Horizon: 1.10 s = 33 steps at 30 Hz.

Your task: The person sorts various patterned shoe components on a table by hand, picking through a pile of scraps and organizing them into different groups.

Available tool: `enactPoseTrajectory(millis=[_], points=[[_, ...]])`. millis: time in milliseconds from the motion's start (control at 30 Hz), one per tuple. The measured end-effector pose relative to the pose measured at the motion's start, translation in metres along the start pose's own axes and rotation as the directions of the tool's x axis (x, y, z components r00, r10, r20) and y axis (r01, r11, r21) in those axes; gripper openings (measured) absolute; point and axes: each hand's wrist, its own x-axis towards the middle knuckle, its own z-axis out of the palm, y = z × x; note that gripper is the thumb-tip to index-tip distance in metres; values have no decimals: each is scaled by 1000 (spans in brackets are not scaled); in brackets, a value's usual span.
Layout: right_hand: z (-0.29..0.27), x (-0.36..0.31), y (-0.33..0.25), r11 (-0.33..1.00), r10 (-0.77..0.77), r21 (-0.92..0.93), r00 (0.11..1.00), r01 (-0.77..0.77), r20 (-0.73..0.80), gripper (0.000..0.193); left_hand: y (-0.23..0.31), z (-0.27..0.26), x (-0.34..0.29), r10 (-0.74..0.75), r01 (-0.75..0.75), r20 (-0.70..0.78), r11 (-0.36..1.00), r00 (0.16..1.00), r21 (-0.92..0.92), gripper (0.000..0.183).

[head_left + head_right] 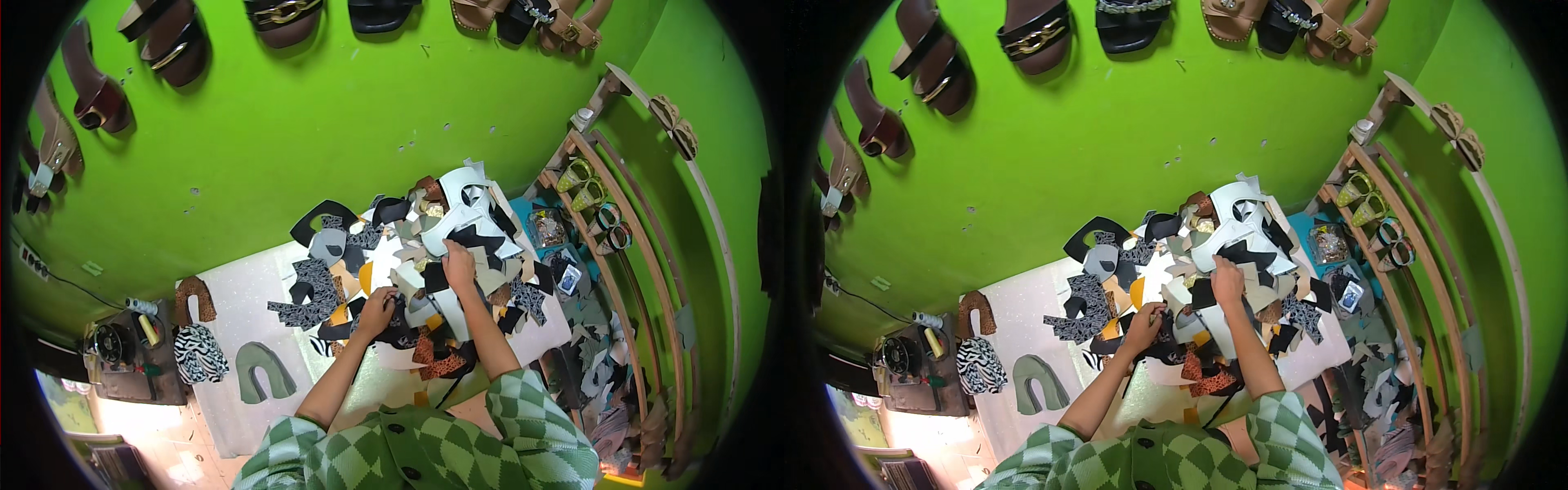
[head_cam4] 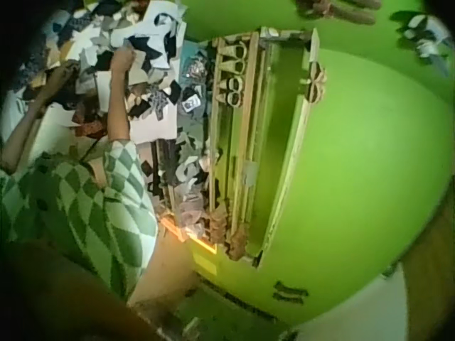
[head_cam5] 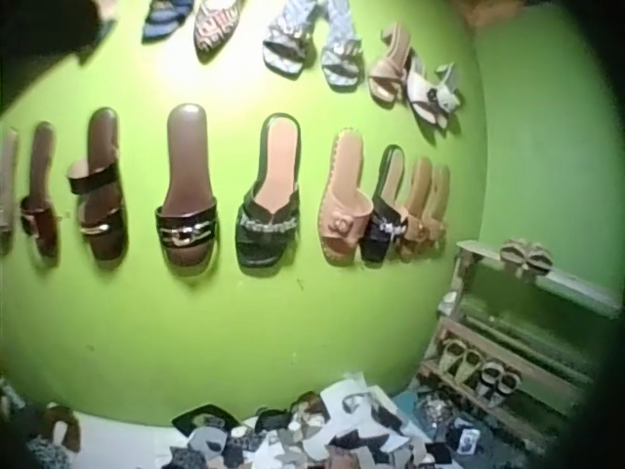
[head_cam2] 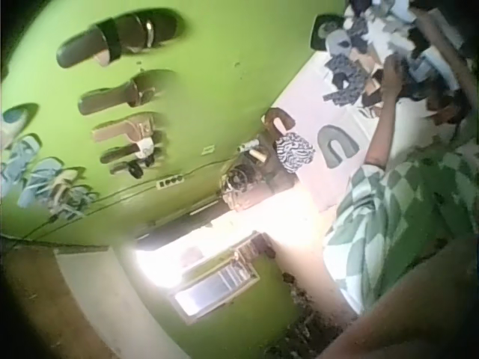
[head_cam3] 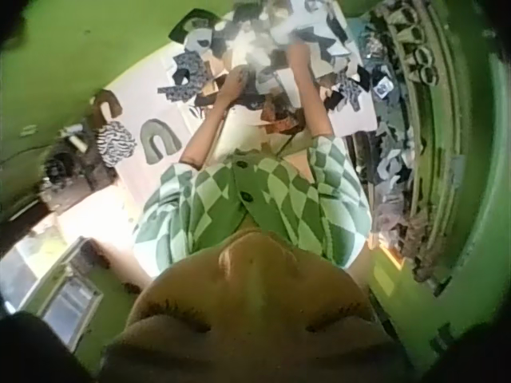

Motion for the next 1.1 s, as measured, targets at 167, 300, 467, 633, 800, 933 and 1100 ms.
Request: enactPoseTrajectory(millis=[167,300,467,633,800,933,1100], points=[[16,-3,56,567,-192,822,979,55,66,38,17,29,49,65,-62,-144,998,987,25,27],[-42,-24,24,243,-94,957,978,-159,186,37,32,14,84,-6,-3,-90,995,996,-102,36],[-63,-23,21,170,96,984,995,-51,35,56,84,27,115,173,-178,-61,980,983,-90,49],[-85,-24,26,543,142,832,964,114,-224,59,96,21,105,46,-98,-243,974,969,-205,42],[-119,-40,-31,292,-12,948,991,129,-131,46,118,-10,84,93,-87,4,940,996,-331,38],[-101,-66,-60,189,-174,982,985,15,18,38,127,-15,51,76,-87,-43,855,996,-512,38],[-81,-116,-108,553,-206,819,978,152,-43,35,128,-53,0,-61,-18,-169,901,984,-433,15]])
